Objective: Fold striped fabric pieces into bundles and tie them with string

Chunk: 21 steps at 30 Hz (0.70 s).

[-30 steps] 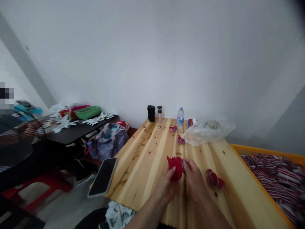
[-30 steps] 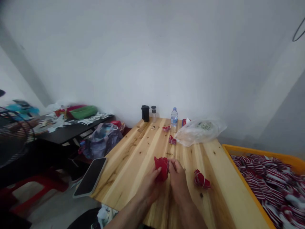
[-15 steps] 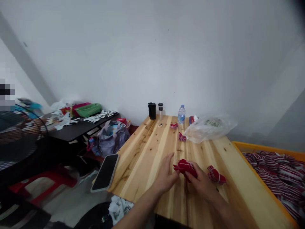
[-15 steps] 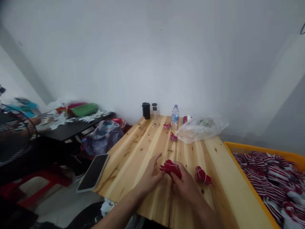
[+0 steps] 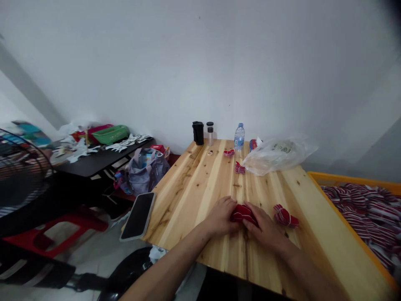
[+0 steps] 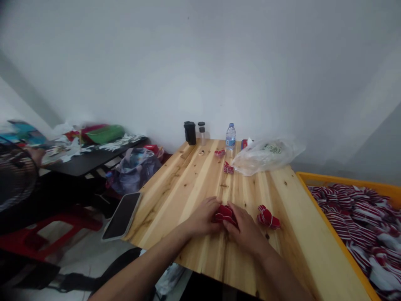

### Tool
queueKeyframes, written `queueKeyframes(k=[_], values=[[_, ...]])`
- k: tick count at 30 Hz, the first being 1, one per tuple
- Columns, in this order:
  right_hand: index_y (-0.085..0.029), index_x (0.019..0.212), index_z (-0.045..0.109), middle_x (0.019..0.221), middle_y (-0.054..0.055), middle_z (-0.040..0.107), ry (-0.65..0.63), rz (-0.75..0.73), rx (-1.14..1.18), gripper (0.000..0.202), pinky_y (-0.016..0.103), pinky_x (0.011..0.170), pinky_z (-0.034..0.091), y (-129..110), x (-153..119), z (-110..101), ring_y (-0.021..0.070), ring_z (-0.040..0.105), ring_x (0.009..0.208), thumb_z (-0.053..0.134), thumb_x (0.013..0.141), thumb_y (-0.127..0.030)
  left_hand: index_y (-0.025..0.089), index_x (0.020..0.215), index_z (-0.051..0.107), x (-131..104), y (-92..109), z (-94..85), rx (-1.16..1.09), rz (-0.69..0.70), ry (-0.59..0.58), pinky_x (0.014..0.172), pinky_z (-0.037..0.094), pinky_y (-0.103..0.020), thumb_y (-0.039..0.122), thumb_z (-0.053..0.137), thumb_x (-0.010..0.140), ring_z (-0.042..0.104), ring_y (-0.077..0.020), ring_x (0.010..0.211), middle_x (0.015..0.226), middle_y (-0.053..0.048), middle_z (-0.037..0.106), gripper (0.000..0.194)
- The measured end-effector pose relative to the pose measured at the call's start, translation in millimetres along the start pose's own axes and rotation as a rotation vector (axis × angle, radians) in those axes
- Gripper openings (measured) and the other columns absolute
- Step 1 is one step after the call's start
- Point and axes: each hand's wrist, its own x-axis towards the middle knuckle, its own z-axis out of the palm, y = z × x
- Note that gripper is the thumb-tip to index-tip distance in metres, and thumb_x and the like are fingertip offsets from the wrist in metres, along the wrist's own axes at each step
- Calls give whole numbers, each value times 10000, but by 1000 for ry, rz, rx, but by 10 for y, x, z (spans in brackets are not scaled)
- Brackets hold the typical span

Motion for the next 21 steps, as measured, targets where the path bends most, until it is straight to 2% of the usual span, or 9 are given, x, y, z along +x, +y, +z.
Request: queueKeyframes(k=[4,6,10,16,21], values=[[-158,1423,413,1380,156,553,85,-52,-158,534,530,1049,402,-51,-11,63,305,515,1260,432,958,-420,149,1289,498,-24,35,64,38,-32,-13,1127,232,-544,374,727,704,363,-390,1346,1399,-184,491,667],[-155,1427,404,1363,156,565,91,-70,-213,536,527,1032,413,-64,-4,73,305,530,1238,446,959,-415,137,1318,474,-17,48,59,48,-38,-27,1125,253,-539,387,721,711,379,-386,1340,1367,-190,519,701],[-199,1418,410,1318,130,598,66,-123,-256,525,522,1025,416,-27,16,47,295,552,1205,496,943,-406,175,1320,483,23,22,12,54,-11,-69,1119,298,-501,505,753,673,459,-359,1276,1265,-137,598,776],[-206,1412,362,1391,143,506,118,-73,-92,691,523,1059,404,46,-60,-17,306,477,1280,644,838,-467,161,1352,447,43,-12,18,88,-12,-62,1110,303,-505,484,725,725,435,-355,1299,1327,-154,558,759],[-214,1262,469,1278,123,558,249,51,51,473,478,1007,469,23,-212,-104,277,538,1205,586,877,-461,196,1298,495,52,13,21,101,-17,-55,1084,340,-484,546,705,735,470,-337,1265,1287,-123,589,695]])
